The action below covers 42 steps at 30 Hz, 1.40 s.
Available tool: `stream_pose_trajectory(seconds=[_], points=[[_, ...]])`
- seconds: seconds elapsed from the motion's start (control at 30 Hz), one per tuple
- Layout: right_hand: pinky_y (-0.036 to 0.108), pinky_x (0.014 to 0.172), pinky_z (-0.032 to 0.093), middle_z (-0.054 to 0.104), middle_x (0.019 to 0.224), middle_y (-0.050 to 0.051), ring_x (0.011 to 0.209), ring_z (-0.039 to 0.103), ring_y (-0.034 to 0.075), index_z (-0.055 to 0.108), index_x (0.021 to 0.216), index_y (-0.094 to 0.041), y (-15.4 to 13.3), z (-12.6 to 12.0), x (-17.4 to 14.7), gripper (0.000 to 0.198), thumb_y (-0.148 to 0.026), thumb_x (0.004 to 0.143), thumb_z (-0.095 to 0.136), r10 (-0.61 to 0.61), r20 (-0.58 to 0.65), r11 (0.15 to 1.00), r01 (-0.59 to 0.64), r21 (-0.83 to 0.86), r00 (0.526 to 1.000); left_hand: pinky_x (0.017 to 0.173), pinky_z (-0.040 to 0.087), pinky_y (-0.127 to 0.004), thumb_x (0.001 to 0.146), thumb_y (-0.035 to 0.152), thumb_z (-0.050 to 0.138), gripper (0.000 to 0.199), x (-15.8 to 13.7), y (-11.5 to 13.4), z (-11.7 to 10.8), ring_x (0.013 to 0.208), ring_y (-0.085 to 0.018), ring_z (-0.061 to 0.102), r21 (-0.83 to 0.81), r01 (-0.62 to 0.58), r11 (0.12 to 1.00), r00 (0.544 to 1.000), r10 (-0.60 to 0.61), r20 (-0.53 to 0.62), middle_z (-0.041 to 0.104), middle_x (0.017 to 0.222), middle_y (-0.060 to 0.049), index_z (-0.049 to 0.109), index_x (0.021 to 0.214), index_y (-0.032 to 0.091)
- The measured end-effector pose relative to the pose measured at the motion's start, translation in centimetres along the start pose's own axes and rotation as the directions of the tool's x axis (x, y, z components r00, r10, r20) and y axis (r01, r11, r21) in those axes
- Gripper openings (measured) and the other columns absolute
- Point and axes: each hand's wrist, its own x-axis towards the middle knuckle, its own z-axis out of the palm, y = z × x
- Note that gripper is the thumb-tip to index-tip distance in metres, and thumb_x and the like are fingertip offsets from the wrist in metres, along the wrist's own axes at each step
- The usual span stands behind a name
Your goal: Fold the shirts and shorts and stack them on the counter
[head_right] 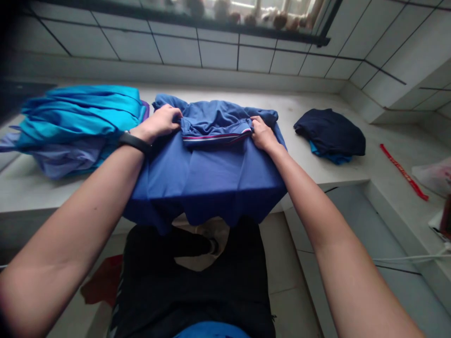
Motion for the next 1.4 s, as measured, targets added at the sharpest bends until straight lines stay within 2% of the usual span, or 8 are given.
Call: stream_pose_trajectory(seconds=[0.2, 0.33, 0.43, 0.7, 1.17, 1.4], points=[[0.05, 0.117, 0.048, 0.065, 0.144, 0.009, 0.135, 0.06, 0.032, 0.065, 0.111, -0.025, 1.8, 0.5, 3.2, 0.03, -0.046, 0.102, 0.045, -0.014, 0.005, 1.0, 0.014, 0.024, 1.0, 0.122, 0.036, -0.039, 0.09, 0.017, 0.061, 0.04, 1.6, -0.4, 0.3, 0.127, -0.025, 0.054, -0.078, 0.031, 0.996, 0.998, -0.035, -0.043, 0.056, 0.138, -0.016, 0.064, 0.128, 0.007], [0.05, 0.12, 0.045, 0.063, 0.146, 0.008, 0.139, 0.057, 0.032, 0.064, 0.109, -0.028, 2.8, 0.7, 4.8, 0.03, -0.049, 0.103, 0.045, -0.01, 0.023, 1.0, 0.01, 0.005, 1.0, 0.121, 0.036, -0.038, 0.095, 0.023, 0.061, 0.034, 1.5, -0.2, 0.7, 0.125, -0.024, 0.052, -0.127, 0.053, 0.991, 0.989, -0.069, -0.13, 0.059, 0.135, -0.014, 0.064, 0.125, 0.007], [0.05, 0.119, 0.046, 0.064, 0.145, 0.007, 0.138, 0.057, 0.033, 0.065, 0.107, -0.03, 3.0, 0.7, 5.4, 0.029, -0.05, 0.103, 0.045, -0.014, 0.024, 1.0, 0.014, -0.004, 1.0, 0.12, 0.035, -0.035, 0.095, 0.023, 0.063, 0.026, 1.2, 0.3, 0.7, 0.122, -0.022, 0.052, -0.167, 0.082, 0.983, 0.984, -0.106, -0.143, 0.059, 0.135, -0.013, 0.065, 0.118, 0.011], [0.055, 0.116, 0.047, 0.064, 0.143, 0.01, 0.134, 0.06, 0.033, 0.064, 0.108, -0.024, 2.7, 0.6, 5.7, 0.04, -0.055, 0.106, 0.04, -0.032, 0.004, 0.999, 0.032, -0.004, 0.999, 0.116, 0.036, -0.032, 0.094, 0.018, 0.065, 0.015, 0.9, 1.0, 0.4, 0.121, -0.022, 0.052, -0.206, 0.108, 0.973, 0.982, -0.137, -0.133, 0.059, 0.132, -0.012, 0.063, 0.109, 0.015], [0.054, 0.114, 0.05, 0.067, 0.139, 0.009, 0.134, 0.06, 0.035, 0.067, 0.11, -0.028, 2.6, 0.4, 5.5, 0.043, -0.059, 0.105, 0.038, -0.038, 0.0, 0.999, 0.038, -0.011, 0.999, 0.114, 0.04, -0.035, 0.09, 0.013, 0.065, 0.018, 0.9, 0.8, 0.5, 0.119, -0.023, 0.054, -0.202, 0.073, 0.977, 0.98, -0.108, -0.167, 0.06, 0.129, -0.012, 0.065, 0.108, 0.016], [0.052, 0.115, 0.049, 0.066, 0.14, 0.01, 0.135, 0.059, 0.035, 0.067, 0.114, -0.028, 2.7, 0.4, 5.7, 0.046, -0.06, 0.105, 0.035, -0.038, 0.019, 0.999, 0.038, -0.017, 0.999, 0.115, 0.041, -0.037, 0.09, 0.019, 0.064, 0.019, 1.3, 0.1, 0.8, 0.113, -0.019, 0.052, -0.174, 0.05, 0.983, 0.982, -0.08, -0.17, 0.061, 0.125, -0.006, 0.065, 0.109, 0.023]])
